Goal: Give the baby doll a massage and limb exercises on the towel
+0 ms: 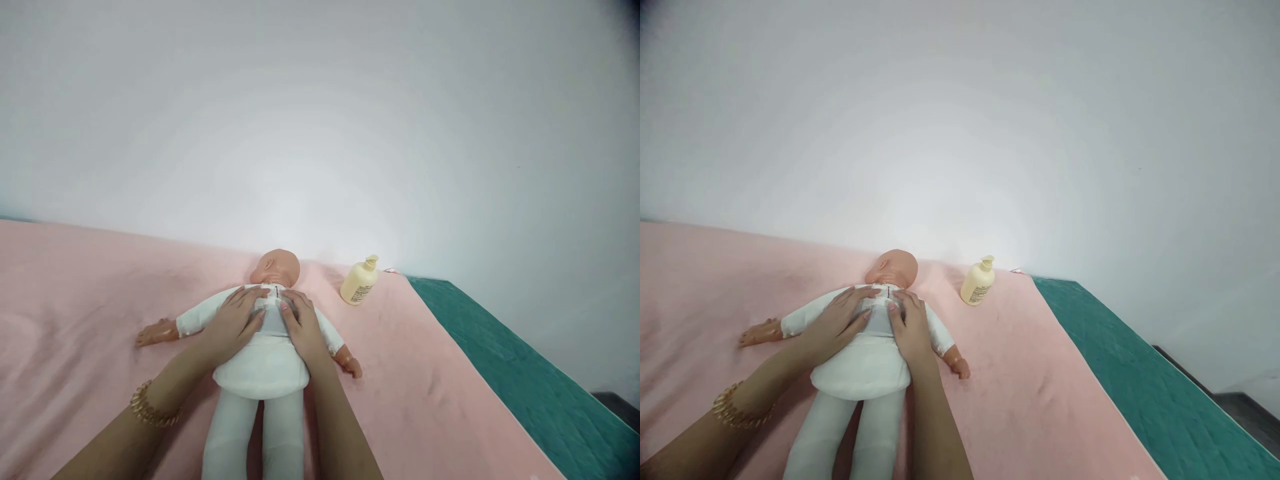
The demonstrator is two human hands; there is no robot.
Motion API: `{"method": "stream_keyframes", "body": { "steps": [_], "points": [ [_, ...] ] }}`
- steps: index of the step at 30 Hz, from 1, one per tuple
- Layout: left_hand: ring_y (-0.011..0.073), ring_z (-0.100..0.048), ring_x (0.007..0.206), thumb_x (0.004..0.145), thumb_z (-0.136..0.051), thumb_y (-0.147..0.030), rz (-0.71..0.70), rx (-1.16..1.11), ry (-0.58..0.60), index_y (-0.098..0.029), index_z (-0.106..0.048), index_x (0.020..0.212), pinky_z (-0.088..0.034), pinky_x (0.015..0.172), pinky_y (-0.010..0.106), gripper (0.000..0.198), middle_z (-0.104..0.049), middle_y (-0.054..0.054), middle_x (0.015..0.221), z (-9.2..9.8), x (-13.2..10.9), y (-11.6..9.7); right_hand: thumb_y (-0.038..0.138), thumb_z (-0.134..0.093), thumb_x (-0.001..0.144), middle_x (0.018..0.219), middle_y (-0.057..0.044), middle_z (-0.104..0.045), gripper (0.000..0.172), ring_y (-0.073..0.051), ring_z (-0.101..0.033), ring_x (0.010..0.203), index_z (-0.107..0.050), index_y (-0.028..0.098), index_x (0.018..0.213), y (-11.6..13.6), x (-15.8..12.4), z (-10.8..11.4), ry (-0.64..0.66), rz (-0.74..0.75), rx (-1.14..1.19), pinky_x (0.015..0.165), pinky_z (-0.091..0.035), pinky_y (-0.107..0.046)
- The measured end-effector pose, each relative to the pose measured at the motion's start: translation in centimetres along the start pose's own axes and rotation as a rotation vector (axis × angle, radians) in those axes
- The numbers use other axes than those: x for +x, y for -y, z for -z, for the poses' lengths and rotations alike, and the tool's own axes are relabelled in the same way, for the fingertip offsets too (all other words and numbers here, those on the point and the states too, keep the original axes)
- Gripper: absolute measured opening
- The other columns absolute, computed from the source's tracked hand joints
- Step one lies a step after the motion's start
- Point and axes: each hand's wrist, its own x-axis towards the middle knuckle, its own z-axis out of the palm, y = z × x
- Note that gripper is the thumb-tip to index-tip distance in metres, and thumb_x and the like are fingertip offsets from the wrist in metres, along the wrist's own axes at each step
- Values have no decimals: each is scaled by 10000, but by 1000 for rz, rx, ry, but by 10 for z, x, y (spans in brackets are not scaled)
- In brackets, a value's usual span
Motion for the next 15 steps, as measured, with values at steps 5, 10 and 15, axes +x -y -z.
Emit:
{"method": "stream_keyframes", "body": {
  "steps": [5,10,15],
  "points": [
    [275,-486,1282,968,-344,-317,-19,26,2,-156,-497,1265,-318,1129,533,371,-606,124,1301,-3,-1,4,363,-474,984,1315,-77,-600,343,-212,-479,1257,-591,187,1253,3,-1,1,44,-2,-48,1113,-325,-376],
    [267,-474,1282,964,-322,-296,-16,21,22,-145,-513,1243,-301,1140,528,370,-608,121,1289,-5,0,6,346,-463,992,1302,-92,-613,349,-216,-476,1257,-619,158,1242,3,2,0,82,-13,-108,1119,-312,-377],
    [265,-496,1258,953,-330,-285,-2,19,27,-149,-530,1226,-336,1122,520,365,-621,116,1271,-3,0,4,352,-460,994,1306,-84,-613,355,-214,-473,1264,-627,171,1249,3,2,0,94,-37,-127,1124,-308,-374]
  ]
}}
